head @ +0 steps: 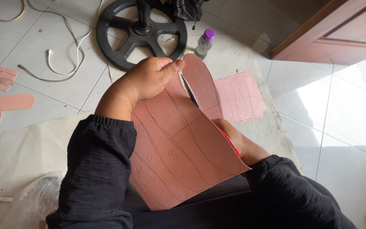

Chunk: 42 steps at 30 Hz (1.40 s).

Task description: The person uses red-handled scissors to cut a pink sheet of material along pre-drawn curved lines. They rotate the sheet to follow the outlines and trim the edges of a completed piece, placing cut pieces on the floor.

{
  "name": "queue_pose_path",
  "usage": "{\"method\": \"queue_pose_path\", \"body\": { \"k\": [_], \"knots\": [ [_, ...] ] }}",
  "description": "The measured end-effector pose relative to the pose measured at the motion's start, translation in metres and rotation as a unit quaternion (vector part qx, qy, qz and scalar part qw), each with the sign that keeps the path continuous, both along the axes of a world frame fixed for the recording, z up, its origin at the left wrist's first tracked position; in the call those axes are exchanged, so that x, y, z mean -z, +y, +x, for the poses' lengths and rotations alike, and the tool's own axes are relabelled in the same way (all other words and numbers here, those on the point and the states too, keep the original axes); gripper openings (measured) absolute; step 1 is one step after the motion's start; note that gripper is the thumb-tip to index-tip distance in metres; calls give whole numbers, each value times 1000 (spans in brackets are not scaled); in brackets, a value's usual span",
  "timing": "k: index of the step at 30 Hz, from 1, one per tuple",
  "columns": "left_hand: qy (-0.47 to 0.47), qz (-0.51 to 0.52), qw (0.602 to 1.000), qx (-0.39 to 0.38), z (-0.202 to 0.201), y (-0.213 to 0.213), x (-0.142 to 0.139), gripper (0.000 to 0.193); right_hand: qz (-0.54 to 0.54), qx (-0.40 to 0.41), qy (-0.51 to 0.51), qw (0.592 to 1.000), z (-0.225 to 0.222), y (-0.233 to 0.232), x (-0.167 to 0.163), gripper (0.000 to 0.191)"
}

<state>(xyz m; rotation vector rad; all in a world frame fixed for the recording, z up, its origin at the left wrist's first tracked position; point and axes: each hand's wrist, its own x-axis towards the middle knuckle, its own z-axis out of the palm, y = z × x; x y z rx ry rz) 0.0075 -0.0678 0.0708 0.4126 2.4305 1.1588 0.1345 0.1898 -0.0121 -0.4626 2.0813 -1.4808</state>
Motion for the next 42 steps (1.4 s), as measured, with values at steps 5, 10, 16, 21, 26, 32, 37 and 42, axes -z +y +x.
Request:
{"method": "queue_pose_path", "body": {
  "k": [5,10,16,21,26,32,37,42],
  "knots": [
    [-2,38,999,17,-6,-3,17,64,7,6,18,1000,6,-9,8,44],
    [-17,15,999,29,-15,-4,23,68,-12,40,2,999,10,-21,13,39],
    [-13,-7,999,40,-30,-8,29,71,1,59,14,998,0,-30,27,35],
    [-3,11,1000,8,-39,-7,35,73,8,52,2,999,-24,-26,44,35],
    [-31,52,997,-38,-42,-19,44,66,4,36,3,999,-44,-32,61,32],
    [-38,108,993,-12,-55,-21,61,56,4,58,-47,997,-56,-35,80,29],
    [-40,65,997,-12,-59,-10,73,60,12,73,-71,995,-52,-26,87,30],
    [-39,58,997,-26,-57,3,88,63,44,72,-28,996,-42,-12,86,31]
  ]
}}
